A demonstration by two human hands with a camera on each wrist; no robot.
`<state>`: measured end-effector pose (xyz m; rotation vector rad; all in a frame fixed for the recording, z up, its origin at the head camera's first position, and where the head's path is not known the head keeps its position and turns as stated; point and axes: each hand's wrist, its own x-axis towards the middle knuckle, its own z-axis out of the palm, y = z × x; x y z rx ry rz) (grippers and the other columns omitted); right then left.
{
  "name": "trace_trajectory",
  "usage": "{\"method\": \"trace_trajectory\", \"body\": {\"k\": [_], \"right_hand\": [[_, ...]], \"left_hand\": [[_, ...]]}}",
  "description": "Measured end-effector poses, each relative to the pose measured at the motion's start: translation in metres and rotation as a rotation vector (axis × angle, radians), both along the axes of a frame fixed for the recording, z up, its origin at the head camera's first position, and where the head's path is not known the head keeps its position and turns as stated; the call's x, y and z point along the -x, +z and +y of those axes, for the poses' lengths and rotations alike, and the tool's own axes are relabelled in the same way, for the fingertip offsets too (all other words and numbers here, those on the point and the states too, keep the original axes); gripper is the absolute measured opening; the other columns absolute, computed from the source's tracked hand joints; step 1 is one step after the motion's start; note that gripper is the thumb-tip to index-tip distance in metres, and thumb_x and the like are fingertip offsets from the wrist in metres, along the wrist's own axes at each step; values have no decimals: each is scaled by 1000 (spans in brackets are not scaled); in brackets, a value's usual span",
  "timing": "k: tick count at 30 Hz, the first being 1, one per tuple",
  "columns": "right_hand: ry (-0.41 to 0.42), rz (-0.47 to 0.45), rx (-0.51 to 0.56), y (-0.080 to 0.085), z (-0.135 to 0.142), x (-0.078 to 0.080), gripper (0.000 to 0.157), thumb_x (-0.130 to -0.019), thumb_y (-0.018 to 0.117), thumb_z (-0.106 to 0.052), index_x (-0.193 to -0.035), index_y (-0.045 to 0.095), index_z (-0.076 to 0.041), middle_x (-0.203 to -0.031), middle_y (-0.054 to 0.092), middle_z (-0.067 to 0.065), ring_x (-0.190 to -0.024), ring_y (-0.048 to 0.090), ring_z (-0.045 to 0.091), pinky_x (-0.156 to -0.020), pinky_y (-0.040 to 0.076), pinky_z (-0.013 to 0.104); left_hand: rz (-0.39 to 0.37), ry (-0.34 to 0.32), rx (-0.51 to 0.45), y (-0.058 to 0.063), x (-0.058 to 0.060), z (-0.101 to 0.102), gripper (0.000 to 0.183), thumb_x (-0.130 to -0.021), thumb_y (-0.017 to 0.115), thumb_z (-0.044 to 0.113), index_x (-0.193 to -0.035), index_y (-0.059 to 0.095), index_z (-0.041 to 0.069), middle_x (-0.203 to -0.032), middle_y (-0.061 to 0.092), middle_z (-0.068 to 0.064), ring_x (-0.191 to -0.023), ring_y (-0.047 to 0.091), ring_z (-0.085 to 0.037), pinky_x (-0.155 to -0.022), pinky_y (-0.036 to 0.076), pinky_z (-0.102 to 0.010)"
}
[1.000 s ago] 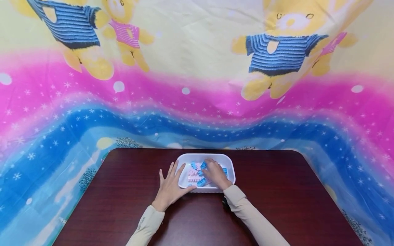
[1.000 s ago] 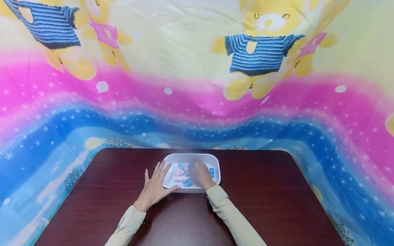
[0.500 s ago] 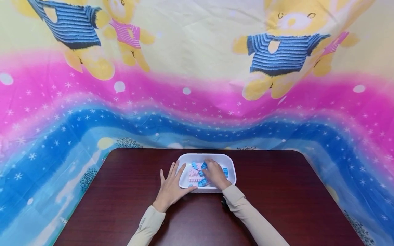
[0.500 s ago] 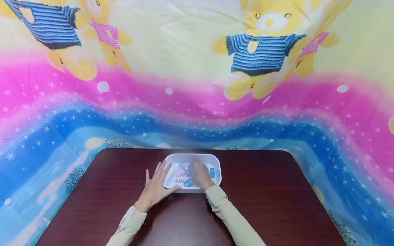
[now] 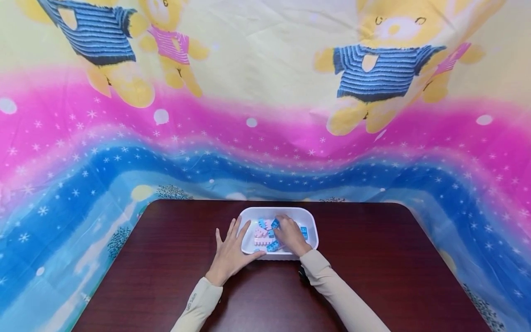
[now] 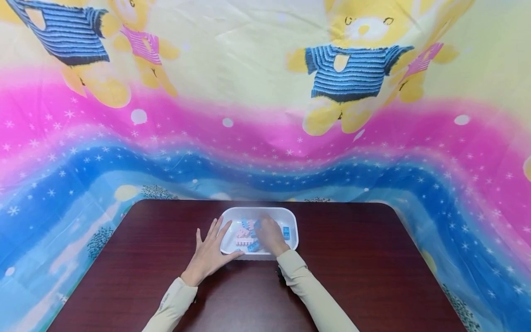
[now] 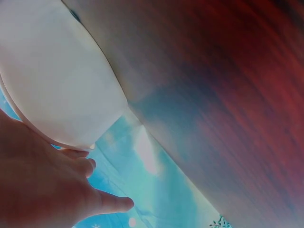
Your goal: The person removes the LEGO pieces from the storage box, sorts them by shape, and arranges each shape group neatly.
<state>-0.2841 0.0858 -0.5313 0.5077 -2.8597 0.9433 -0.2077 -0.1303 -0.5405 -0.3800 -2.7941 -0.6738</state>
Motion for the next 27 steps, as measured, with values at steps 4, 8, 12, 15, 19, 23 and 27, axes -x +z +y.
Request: {"method": "trace_trajectory", "body": {"k": [4,8,12,15,19,23,27], "right_hand": [[-8,-12,-10,-2,-1,3,46,-97,76,-3,-138,62,13,-142,61,29,-126,64,40,-104,53,49],[-18,-17,-18,-3,-2,4,46,-97,76,-4,-138,63,12,-142,61,28,-126,65,39,-105,53,49],[-22,-9,-29,-2,-3,2,45,-96,77,-4,-137,64,11,-140,62,27,-123,66,39,-103,54,48],[-21,-7,-33,-2,-4,2,43,-96,77,-3,-135,65,11,-137,63,27,-120,67,38,-102,55,48],[-15,-1,-27,-2,-4,2,40,-96,76,-2,-133,66,11,-135,63,26,-119,68,38,-100,56,48],[-17,3,-18,-1,-5,1,39,-97,76,-1,-133,67,10,-136,63,25,-120,67,38,-101,55,48],[-25,2,-34,-1,-5,0,38,-97,75,-1,-133,67,9,-135,63,23,-120,68,37,-101,55,47]], "left_hand": [[4,2,9,1,0,0,105,-83,73,75,-163,44,15,-172,29,-17,-158,27,-40,-115,14,-81],[10,4,11,0,0,0,104,-82,74,75,-163,44,15,-172,29,-17,-157,28,-40,-115,15,-81],[11,1,7,0,-1,0,104,-83,73,74,-163,44,15,-172,29,-17,-157,28,-40,-115,15,-82],[20,0,7,-1,-1,0,104,-83,74,74,-163,45,15,-171,30,-18,-156,30,-41,-114,16,-82],[32,0,12,-3,-1,0,103,-83,74,74,-162,45,14,-171,31,-18,-155,31,-43,-113,17,-83],[29,-1,6,-4,0,0,103,-83,74,74,-163,45,14,-171,30,-18,-156,30,-43,-114,16,-82],[19,1,2,-3,0,1,104,-83,73,75,-163,44,15,-172,29,-17,-156,29,-42,-115,15,-82]]}}
